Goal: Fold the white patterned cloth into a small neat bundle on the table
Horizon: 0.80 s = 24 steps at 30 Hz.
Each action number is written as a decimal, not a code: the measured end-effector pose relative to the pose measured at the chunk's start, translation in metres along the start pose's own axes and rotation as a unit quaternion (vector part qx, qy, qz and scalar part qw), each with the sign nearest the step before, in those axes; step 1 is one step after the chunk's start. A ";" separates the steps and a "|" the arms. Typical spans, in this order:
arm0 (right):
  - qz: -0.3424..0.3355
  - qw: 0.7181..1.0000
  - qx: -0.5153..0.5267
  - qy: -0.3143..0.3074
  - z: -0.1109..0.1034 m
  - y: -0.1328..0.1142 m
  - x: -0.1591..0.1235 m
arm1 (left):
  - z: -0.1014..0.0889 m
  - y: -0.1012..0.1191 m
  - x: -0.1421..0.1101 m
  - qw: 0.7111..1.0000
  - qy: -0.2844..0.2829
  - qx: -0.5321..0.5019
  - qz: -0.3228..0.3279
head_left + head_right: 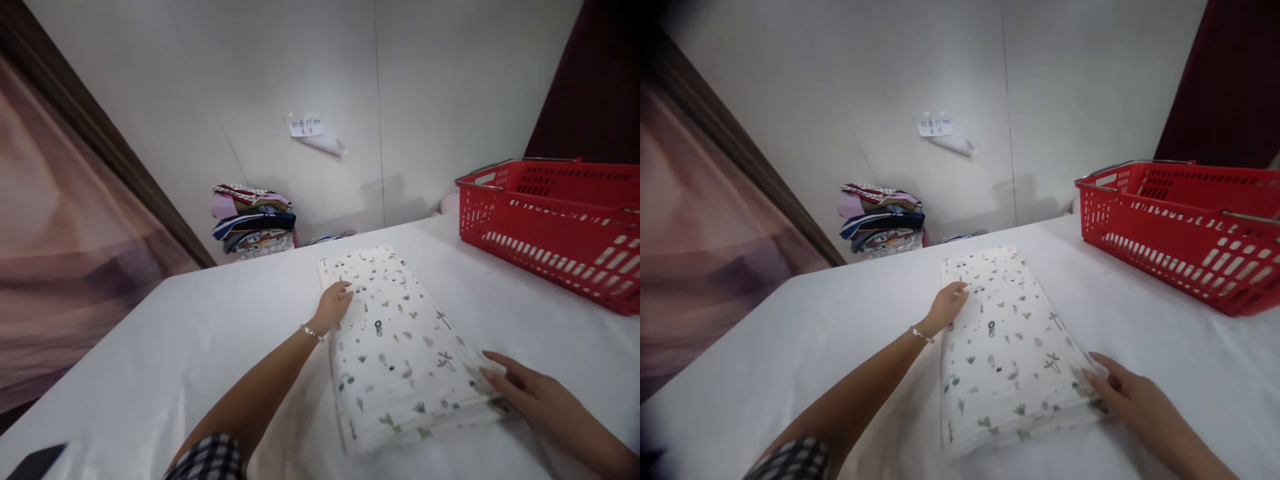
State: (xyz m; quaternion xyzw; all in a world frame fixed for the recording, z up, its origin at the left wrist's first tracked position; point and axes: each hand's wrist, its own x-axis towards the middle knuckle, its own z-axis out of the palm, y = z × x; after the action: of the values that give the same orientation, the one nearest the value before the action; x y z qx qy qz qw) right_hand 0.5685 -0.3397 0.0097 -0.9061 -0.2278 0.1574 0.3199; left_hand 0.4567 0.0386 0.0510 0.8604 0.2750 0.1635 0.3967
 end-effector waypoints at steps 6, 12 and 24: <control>-0.045 0.996 -0.068 -0.029 0.001 -0.003 0.011 | -0.026 -0.031 -0.084 0.989 0.035 -0.035 -0.140; -0.018 0.991 -0.131 -0.034 0.004 -0.008 0.020 | -0.005 -0.013 -0.126 0.957 -0.061 -0.180 -0.219; 0.002 0.986 -0.165 -0.037 -0.005 -0.033 0.022 | 0.018 0.002 -0.155 0.971 -0.032 -0.159 -0.174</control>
State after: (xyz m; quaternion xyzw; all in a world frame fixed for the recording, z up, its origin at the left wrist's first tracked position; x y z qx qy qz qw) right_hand 0.5788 -0.3077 0.0319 -0.9404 -0.2610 0.1518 0.1566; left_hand 0.3434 -0.0662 0.0318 0.7299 0.3781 0.1061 0.5595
